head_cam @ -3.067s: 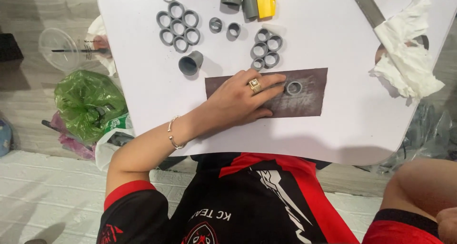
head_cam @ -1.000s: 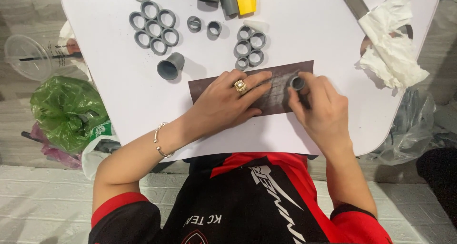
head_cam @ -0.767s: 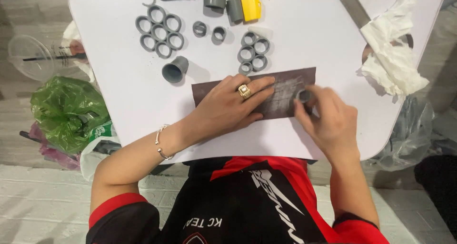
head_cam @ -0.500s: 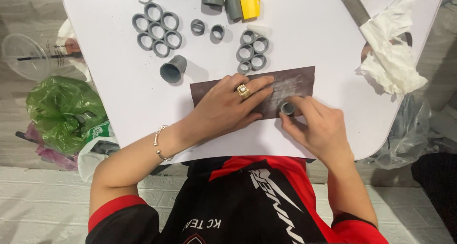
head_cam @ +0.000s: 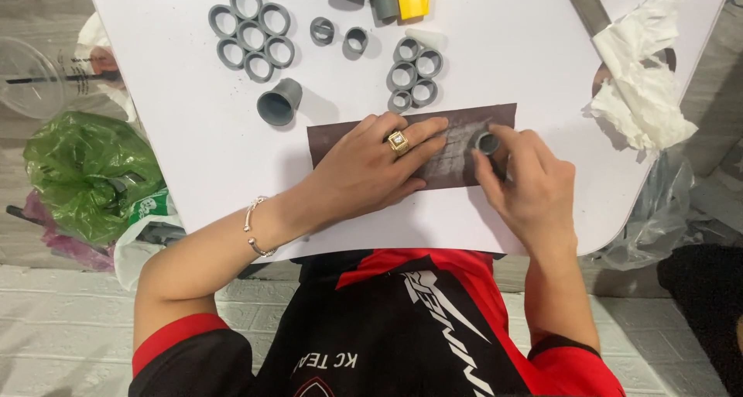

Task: Sanding the edges of small PVC pipe fittings on a sheet of sandpaper to smooth them.

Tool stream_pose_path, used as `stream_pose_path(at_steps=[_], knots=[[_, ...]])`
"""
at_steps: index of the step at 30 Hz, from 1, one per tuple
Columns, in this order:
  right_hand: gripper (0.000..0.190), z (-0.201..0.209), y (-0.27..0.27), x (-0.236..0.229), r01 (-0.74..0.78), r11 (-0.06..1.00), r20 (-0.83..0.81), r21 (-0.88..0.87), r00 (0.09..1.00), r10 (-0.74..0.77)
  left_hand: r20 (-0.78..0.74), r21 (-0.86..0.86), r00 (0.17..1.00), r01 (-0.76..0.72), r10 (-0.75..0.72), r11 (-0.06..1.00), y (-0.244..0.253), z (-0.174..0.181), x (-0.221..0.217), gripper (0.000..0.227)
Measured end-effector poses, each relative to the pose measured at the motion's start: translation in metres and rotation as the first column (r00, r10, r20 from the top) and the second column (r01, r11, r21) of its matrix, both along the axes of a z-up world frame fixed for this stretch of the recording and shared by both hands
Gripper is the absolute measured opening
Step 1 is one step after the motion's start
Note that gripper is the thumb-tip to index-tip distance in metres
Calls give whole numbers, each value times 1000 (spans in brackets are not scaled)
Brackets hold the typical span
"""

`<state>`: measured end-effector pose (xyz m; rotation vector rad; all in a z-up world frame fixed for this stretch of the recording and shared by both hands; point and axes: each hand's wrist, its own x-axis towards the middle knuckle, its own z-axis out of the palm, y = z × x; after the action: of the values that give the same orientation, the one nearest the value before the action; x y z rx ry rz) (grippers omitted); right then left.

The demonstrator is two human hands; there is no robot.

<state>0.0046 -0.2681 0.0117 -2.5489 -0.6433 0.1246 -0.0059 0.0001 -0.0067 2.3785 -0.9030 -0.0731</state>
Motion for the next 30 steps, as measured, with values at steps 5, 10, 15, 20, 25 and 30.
stream_pose_path(at_steps=[5, 10, 15, 20, 25, 30], knots=[[28, 0, 3, -12, -75, 997, 10, -34, 997, 75, -28, -20, 1000, 2, -3, 1000, 2, 1, 0, 62], [26, -10, -5, 0, -3, 1000, 62, -10, 998, 4, 4, -8, 1000, 13, -13, 1000, 1, -4, 1, 61], [29, 2, 4, -9, -77, 997, 9, -15, 997, 77, -17, -2, 1000, 10, -10, 1000, 1, -1, 1, 62], [28, -5, -1, -5, -7, 1000, -15, 7, 1000, 7, -21, -3, 1000, 8, -8, 1000, 1, 0, 0, 60], [29, 0, 16, -11, -80, 997, 14, -8, 997, 80, -26, 10, 1000, 5, -4, 1000, 2, 1, 0, 62], [28, -7, -6, -2, -45, 999, 18, -30, 999, 45, -18, 0, 1000, -11, 11, 1000, 1, -1, 0, 65]])
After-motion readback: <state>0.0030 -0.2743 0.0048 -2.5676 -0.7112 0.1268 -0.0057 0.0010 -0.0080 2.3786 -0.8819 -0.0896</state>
